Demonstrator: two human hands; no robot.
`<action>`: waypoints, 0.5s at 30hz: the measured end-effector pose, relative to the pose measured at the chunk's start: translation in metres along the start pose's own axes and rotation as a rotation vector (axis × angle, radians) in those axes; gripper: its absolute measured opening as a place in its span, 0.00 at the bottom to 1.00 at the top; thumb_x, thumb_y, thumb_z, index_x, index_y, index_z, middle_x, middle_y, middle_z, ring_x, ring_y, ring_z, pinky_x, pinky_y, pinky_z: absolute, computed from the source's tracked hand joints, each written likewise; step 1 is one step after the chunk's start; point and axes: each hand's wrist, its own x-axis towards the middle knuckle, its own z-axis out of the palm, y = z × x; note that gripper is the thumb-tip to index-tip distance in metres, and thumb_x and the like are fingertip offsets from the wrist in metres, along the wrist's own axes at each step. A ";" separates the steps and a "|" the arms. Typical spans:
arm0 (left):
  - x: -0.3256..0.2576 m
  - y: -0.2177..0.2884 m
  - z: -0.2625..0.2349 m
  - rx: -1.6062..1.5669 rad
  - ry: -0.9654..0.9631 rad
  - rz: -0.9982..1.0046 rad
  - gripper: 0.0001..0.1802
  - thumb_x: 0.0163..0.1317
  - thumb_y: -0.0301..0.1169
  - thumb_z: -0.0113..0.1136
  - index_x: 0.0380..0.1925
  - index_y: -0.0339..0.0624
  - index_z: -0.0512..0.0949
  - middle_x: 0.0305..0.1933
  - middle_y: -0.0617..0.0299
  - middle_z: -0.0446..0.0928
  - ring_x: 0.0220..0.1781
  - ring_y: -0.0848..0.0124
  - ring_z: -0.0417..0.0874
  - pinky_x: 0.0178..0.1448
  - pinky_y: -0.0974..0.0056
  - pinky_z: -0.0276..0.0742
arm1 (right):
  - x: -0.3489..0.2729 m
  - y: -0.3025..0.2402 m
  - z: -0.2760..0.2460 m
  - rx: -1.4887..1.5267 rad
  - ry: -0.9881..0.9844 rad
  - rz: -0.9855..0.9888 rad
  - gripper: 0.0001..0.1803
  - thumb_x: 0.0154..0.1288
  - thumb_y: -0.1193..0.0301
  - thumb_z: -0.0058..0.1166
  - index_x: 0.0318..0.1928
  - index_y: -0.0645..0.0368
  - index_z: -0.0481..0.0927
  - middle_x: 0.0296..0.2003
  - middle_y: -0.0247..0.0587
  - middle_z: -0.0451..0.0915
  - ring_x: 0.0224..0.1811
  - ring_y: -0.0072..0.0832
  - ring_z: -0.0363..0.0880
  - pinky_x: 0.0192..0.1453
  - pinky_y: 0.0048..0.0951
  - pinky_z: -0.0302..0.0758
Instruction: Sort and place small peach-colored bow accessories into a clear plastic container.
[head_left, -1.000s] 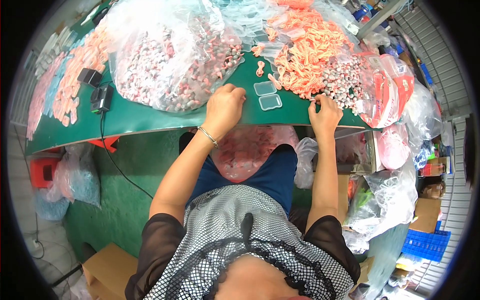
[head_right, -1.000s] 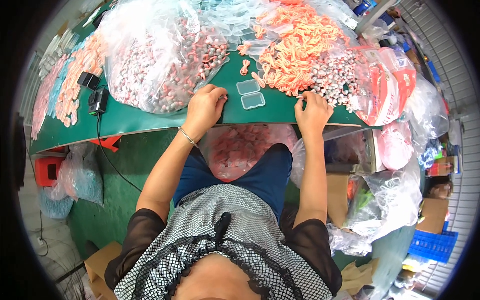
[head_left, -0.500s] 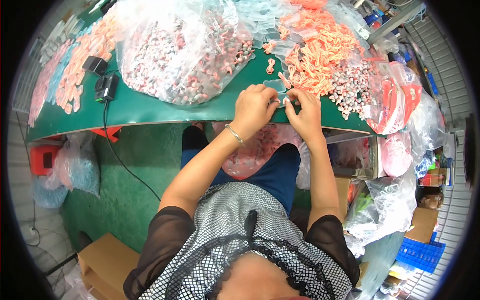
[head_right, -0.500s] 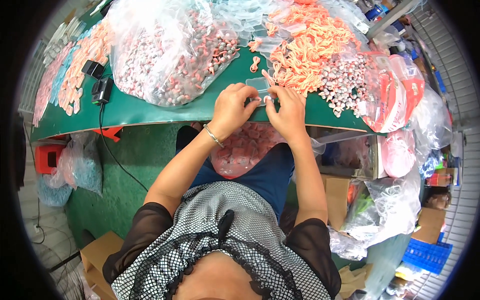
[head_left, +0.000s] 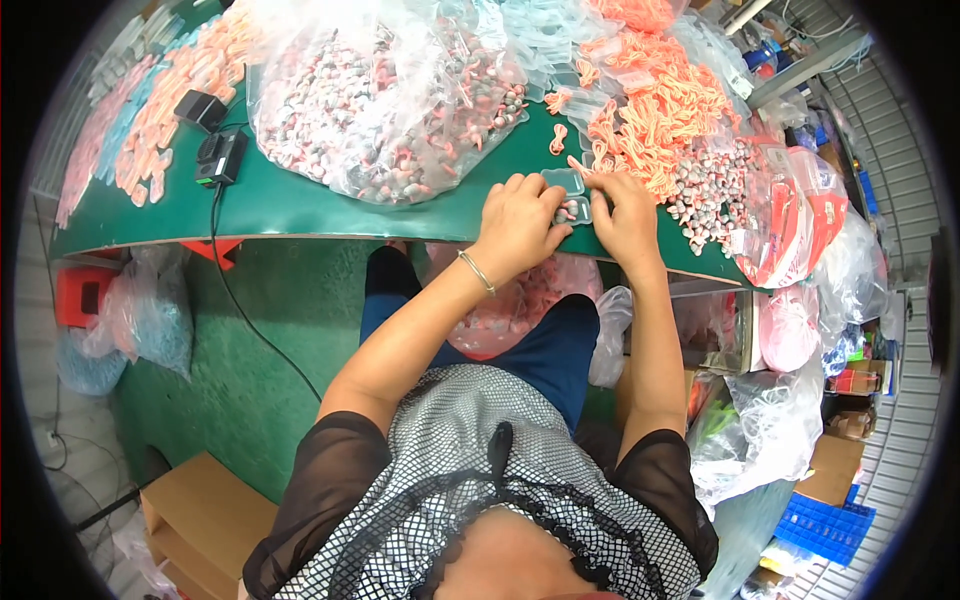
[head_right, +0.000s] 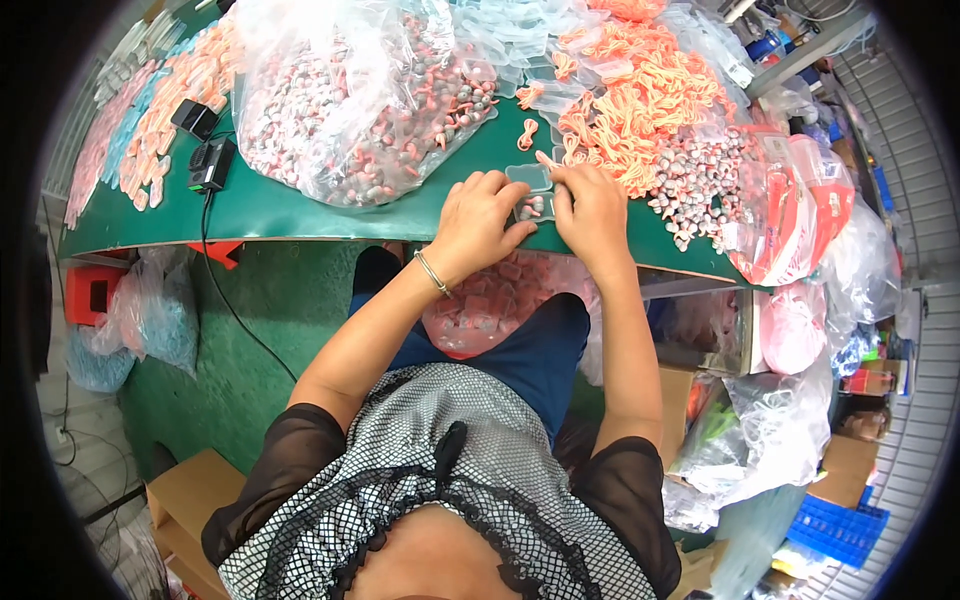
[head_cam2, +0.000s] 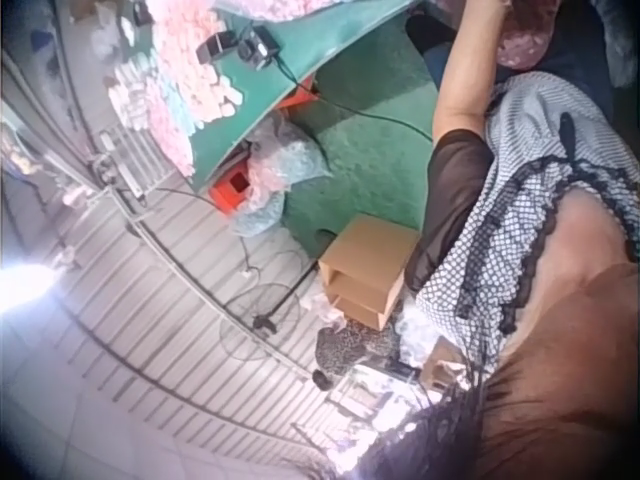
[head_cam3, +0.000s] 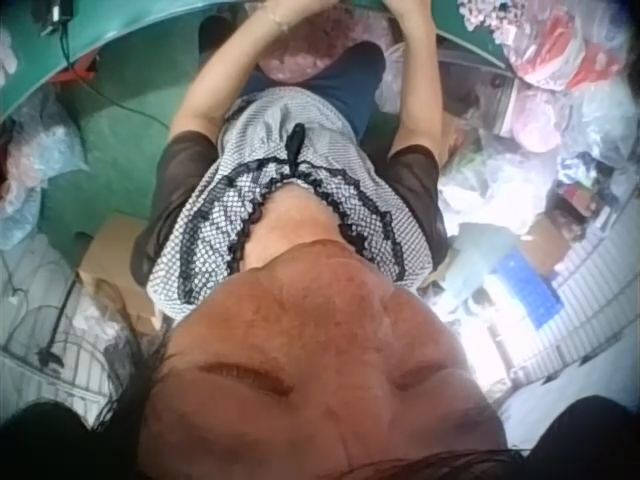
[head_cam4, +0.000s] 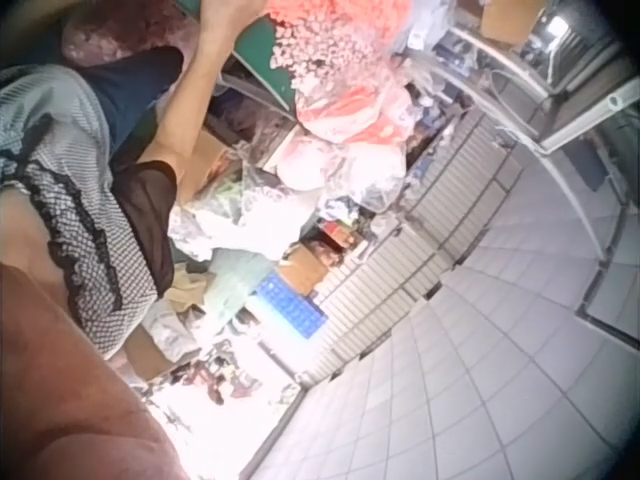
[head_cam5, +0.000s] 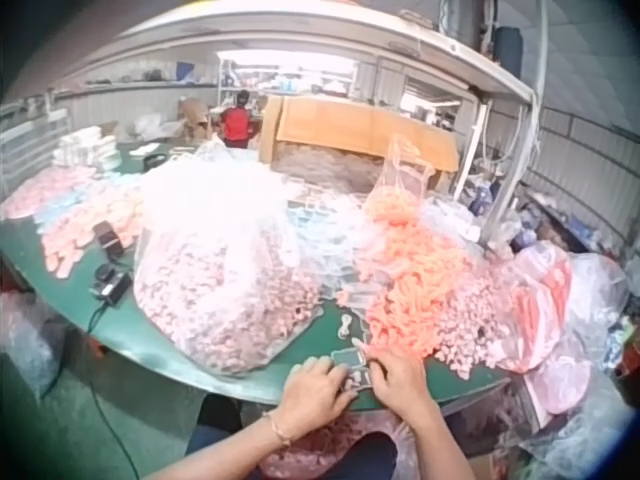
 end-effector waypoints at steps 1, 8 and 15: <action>-0.001 -0.001 0.000 0.000 0.002 -0.002 0.22 0.50 0.40 0.72 0.45 0.46 0.80 0.40 0.59 0.75 0.46 0.59 0.76 0.48 0.55 0.70 | 0.004 -0.004 0.000 -0.108 0.057 -0.003 0.07 0.56 0.73 0.60 0.36 0.56 0.84 0.34 0.36 0.79 0.42 0.36 0.77 0.49 0.41 0.69; -0.009 -0.008 -0.011 -0.012 -0.034 0.026 0.22 0.49 0.39 0.72 0.45 0.47 0.80 0.41 0.61 0.74 0.46 0.60 0.75 0.48 0.56 0.70 | 0.021 0.010 0.011 -0.375 -0.060 -0.011 0.11 0.52 0.67 0.66 0.37 0.52 0.85 0.40 0.32 0.78 0.51 0.34 0.72 0.58 0.48 0.59; -0.014 -0.015 -0.016 -0.039 -0.056 0.047 0.22 0.50 0.38 0.71 0.45 0.47 0.80 0.42 0.61 0.74 0.46 0.61 0.75 0.48 0.57 0.70 | 0.017 0.003 0.017 -0.292 0.155 -0.035 0.09 0.51 0.65 0.65 0.34 0.52 0.86 0.39 0.32 0.78 0.52 0.34 0.72 0.60 0.49 0.58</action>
